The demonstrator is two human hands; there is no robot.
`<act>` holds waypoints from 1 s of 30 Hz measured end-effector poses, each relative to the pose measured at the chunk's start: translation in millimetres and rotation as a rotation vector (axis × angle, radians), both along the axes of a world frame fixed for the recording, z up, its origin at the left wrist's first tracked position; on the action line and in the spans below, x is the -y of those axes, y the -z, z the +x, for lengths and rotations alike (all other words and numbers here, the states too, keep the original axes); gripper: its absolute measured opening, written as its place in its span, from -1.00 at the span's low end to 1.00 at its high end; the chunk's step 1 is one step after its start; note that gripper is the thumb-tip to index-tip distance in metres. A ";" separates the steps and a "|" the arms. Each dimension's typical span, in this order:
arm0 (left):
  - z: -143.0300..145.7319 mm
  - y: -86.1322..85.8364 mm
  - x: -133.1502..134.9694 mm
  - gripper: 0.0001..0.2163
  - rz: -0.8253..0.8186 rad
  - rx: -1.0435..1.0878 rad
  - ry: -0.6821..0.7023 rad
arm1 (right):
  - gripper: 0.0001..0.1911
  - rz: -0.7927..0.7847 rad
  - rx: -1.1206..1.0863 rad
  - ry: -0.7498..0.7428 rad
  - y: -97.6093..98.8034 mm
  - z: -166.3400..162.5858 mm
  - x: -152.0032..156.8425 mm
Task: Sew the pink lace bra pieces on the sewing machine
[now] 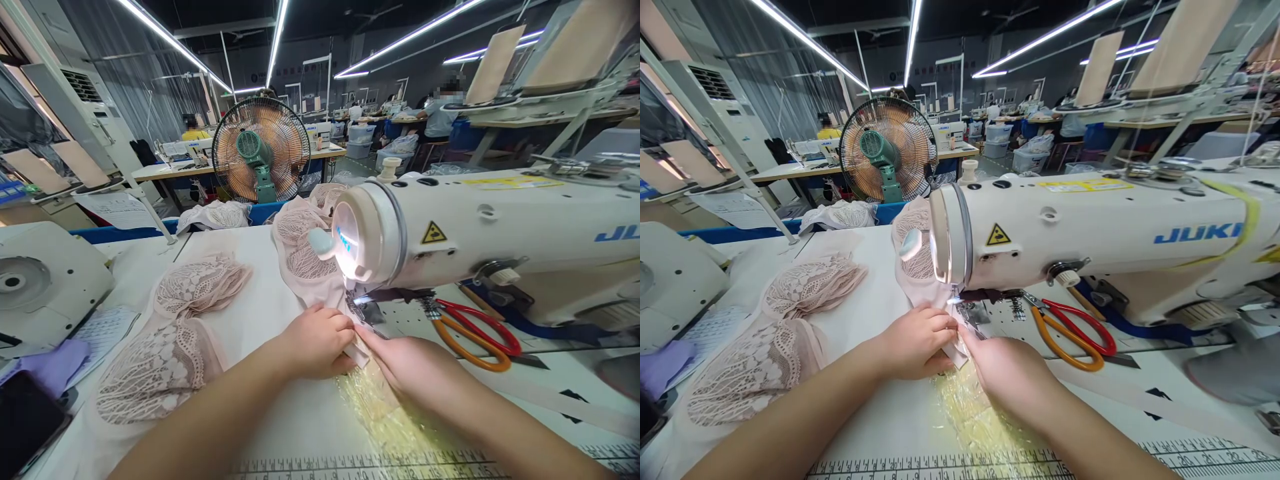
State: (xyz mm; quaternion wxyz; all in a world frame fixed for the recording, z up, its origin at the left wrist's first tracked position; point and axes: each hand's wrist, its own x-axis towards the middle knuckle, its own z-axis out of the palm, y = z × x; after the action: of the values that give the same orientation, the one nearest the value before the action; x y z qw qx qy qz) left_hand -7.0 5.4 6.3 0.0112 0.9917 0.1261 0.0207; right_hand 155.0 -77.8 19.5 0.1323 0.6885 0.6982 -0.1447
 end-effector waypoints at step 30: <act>-1.1 -1.0 -2.5 -0.61 0.134 0.126 -0.563 | -0.35 0.019 -0.008 -0.019 22.8 4.3 5.9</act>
State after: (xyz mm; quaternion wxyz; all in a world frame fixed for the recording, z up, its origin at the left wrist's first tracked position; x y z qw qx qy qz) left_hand -8.1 7.9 7.4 -0.0527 0.9131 0.3936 0.0930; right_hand 159.4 -83.6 -3.3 0.1244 0.6825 0.7065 -0.1398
